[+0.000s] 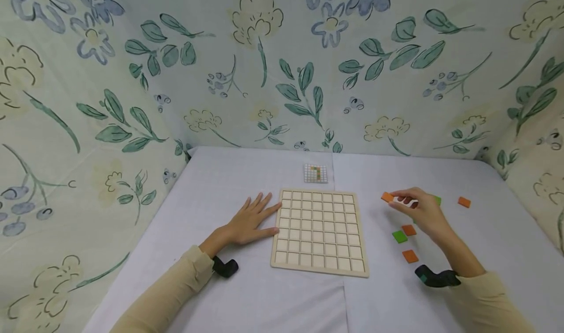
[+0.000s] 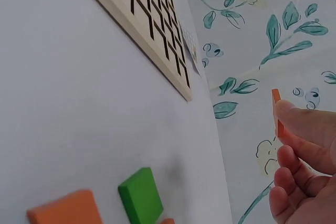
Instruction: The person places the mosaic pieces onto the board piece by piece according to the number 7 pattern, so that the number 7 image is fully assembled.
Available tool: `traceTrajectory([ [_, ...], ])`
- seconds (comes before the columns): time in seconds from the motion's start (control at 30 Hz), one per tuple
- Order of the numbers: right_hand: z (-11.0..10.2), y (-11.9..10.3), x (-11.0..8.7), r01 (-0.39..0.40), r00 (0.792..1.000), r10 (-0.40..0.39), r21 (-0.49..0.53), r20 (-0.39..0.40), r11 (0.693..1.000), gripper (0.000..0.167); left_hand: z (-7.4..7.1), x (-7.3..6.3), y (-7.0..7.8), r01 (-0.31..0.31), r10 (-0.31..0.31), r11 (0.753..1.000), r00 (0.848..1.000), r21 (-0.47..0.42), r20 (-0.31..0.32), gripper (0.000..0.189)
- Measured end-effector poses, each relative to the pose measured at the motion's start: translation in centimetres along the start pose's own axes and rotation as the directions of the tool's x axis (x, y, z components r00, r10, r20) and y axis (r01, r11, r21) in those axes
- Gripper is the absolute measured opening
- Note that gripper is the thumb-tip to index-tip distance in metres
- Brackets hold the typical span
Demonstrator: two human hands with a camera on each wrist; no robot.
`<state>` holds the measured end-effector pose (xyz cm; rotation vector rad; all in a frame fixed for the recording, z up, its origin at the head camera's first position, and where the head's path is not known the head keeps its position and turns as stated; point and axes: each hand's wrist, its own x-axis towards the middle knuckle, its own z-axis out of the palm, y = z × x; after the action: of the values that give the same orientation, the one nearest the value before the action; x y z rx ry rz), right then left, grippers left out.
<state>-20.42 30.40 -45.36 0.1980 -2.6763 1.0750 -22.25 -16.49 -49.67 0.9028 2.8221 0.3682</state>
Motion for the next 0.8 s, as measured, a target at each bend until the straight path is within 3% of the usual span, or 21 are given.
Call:
traceTrajectory([
  [0.2,1.3,0.2,0.7,0.089,0.995,-0.090,0.043,0.030,0.995,0.034,-0.1,0.1,0.0,-0.004,0.004,1.000,1.000,-0.013,-0.010,0.079],
  [0.3,1.5,-1.2,0.8,0.113,0.991,-0.118,0.084,0.056,0.990,0.032,-0.2,0.1,-0.1,-0.006,0.006,1.000,1.000,-0.016,-0.005,0.079],
  [0.43,1.6,-4.4,0.8,0.107,0.989,-0.115,0.087,0.096,0.990,0.031,-0.3,0.1,-0.1,-0.008,0.008,1.000,1.000,-0.012,-0.002,0.081],
  [0.8,4.7,-6.9,2.1,0.046,0.975,-0.074,0.140,0.208,0.989,0.029,0.0,0.2,-0.2,0.005,-0.005,1.000,1.000,-0.022,0.014,0.080],
])
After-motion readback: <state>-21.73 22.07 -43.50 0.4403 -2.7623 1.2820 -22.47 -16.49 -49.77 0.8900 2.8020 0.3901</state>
